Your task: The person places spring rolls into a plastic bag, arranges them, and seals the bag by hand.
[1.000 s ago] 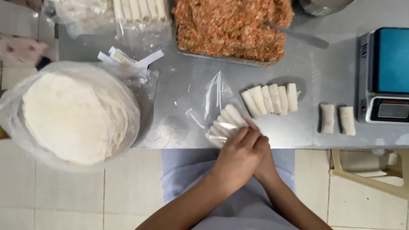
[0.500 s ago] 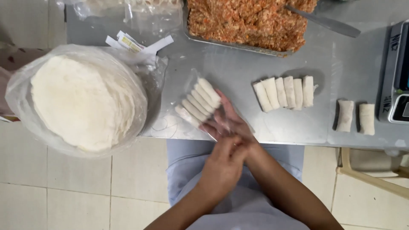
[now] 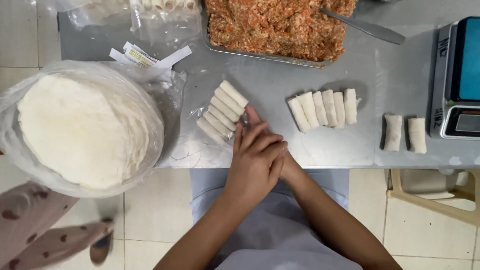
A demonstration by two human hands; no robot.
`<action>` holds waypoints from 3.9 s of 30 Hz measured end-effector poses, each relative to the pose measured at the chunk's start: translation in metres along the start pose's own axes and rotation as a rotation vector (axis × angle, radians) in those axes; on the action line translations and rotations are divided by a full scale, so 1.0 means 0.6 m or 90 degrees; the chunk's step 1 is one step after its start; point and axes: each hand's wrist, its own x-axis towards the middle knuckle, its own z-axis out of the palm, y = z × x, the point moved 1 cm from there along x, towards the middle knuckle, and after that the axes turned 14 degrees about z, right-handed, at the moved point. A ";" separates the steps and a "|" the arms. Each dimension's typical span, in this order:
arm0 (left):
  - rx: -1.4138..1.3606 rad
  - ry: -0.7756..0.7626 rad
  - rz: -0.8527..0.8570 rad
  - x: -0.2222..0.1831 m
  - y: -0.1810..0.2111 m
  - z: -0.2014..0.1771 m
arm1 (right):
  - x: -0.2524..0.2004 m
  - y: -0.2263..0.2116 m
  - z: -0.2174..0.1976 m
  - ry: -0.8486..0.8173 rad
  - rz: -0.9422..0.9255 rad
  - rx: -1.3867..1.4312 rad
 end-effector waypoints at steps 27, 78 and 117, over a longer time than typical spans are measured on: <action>0.002 -0.098 0.164 0.108 -0.103 0.084 | 0.047 -0.044 -0.337 0.384 0.141 -0.431; -0.779 0.033 -0.376 0.068 -0.052 0.016 | -0.045 -0.106 -0.122 -0.069 0.093 0.838; -0.425 -0.091 -0.343 0.057 0.030 0.068 | -0.104 -0.011 -0.122 0.144 0.198 0.740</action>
